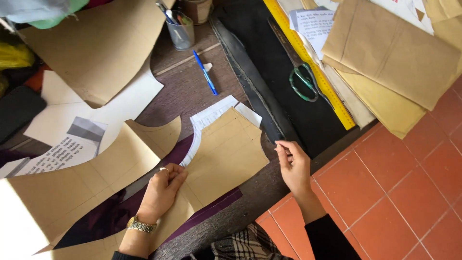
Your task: The person handles a printed paper pattern and a brown paper pattern on a work table. They move the paper pattern aside, unfold a brown paper pattern, and then place the paper pattern on top of the brown paper pattern.
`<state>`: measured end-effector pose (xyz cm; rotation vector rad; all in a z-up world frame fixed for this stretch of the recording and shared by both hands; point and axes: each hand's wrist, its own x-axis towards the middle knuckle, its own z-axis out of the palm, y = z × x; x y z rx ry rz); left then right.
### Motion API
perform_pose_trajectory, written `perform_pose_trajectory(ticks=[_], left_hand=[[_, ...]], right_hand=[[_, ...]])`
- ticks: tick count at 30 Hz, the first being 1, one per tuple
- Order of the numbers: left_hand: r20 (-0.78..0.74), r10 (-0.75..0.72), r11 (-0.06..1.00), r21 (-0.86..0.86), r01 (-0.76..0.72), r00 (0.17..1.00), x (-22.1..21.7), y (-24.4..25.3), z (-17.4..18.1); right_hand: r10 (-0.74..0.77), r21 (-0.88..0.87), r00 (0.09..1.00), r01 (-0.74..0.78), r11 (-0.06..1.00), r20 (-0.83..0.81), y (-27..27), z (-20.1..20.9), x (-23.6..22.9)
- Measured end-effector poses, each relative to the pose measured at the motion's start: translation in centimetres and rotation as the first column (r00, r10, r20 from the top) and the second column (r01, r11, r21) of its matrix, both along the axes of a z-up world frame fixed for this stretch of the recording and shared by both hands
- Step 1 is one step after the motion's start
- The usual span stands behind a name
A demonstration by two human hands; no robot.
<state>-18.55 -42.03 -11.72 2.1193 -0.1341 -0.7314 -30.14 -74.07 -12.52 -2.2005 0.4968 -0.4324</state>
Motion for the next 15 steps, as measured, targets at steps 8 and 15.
perform_pose_trajectory(ticks=[8, 15], left_hand=[[0.113, -0.067, 0.982, 0.186, 0.046, 0.991, 0.3, -1.0, -1.1], [0.088, -0.086, 0.977, 0.203, 0.067, 0.992, 0.2, -0.3, -1.1]], right_hand=[[0.129, -0.126, 0.97, -0.104, 0.987, 0.205, 1.3, -0.5, -1.2], [0.158, -0.167, 0.951, -0.117, 0.979, 0.264, 1.3, -0.8, -1.4]])
